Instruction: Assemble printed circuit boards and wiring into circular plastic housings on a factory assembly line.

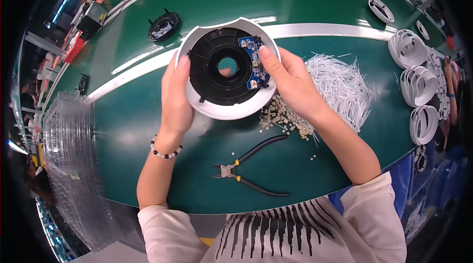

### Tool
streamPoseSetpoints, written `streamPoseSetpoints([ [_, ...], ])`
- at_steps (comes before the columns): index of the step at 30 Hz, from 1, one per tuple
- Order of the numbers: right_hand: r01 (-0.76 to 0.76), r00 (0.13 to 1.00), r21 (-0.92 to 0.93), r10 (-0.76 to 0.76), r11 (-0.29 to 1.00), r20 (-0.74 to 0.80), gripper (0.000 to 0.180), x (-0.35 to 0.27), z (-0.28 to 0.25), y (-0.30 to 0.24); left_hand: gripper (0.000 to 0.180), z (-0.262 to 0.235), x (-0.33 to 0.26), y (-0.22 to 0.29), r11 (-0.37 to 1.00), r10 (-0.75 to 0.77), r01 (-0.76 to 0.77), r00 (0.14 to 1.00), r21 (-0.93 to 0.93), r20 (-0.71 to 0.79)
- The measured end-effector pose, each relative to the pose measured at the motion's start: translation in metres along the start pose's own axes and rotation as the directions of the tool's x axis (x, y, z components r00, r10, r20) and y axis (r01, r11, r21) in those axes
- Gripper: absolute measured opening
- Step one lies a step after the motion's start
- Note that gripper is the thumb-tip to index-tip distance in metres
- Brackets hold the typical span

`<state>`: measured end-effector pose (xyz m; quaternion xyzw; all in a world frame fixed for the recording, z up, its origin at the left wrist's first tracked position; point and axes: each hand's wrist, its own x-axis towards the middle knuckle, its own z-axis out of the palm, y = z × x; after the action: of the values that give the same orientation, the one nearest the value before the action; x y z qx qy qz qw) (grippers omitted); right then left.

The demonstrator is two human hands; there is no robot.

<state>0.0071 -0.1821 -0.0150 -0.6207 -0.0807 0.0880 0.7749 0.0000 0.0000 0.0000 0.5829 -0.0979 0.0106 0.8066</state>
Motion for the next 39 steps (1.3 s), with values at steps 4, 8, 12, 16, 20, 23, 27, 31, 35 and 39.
streamPoseSetpoints([
  [4, 0.175, 0.984, -0.08, -0.177, 0.981, -0.024, 0.041, 0.0, -0.002, -0.002, 0.039, -0.014, 0.003, -0.004, 0.921, 0.071, -0.084, 0.996, 0.381, 0.046],
  [8, 0.233, 0.972, -0.077, -0.235, 0.969, -0.02, 0.039, 0.0, -0.002, -0.001, 0.039, -0.012, 0.003, -0.009, 0.918, 0.132, -0.125, 0.991, 0.377, 0.006],
  [12, 0.252, 0.968, -0.016, -0.252, 0.968, 0.012, 0.04, -0.004, 0.0, -0.004, 0.037, -0.017, 0.003, -0.004, 0.981, 0.057, -0.067, 0.997, 0.182, 0.057],
  [16, 0.249, 0.965, 0.025, -0.25, 0.968, 0.082, 0.039, -0.004, -0.005, -0.012, 0.034, -0.013, 0.001, -0.002, 1.0, 0.008, -0.009, 0.997, 0.015, 0.075],
  [20, 0.17, 0.985, 0.014, -0.171, 0.985, 0.017, 0.048, 0.009, -0.016, -0.001, 0.031, 0.001, -0.004, -0.006, 0.991, -0.12, 0.123, 0.991, -0.055, 0.051],
  [23, 0.012, 0.979, 0.16, 0.021, 0.987, -0.204, 0.059, 0.013, -0.014, 0.007, 0.035, 0.019, -0.013, -0.026, 0.997, -0.044, 0.039, 0.996, 0.072, 0.072],
  [27, 0.167, 0.958, 0.287, -0.086, 0.943, -0.274, 0.058, 0.02, -0.019, 0.014, 0.049, 0.04, -0.034, -0.043, 0.997, 0.007, -0.015, 0.994, 0.075, 0.105],
  [31, 0.147, 0.945, 0.17, -0.088, 0.974, -0.315, 0.062, 0.019, -0.025, 0.015, 0.066, 0.049, -0.054, -0.052, 0.998, 0.008, -0.018, 0.986, 0.059, 0.164],
  [35, 0.133, 0.969, 0.06, -0.117, 0.989, -0.218, 0.059, 0.016, -0.032, 0.013, 0.074, 0.049, -0.062, -0.059, 0.993, 0.069, -0.084, 0.982, 0.079, 0.176],
  [39, 0.176, 0.939, -0.162, -0.215, 0.971, -0.27, 0.046, 0.024, -0.044, 0.007, 0.055, 0.051, -0.042, -0.034, 0.969, -0.247, 0.242, 0.953, 0.046, 0.177],
])
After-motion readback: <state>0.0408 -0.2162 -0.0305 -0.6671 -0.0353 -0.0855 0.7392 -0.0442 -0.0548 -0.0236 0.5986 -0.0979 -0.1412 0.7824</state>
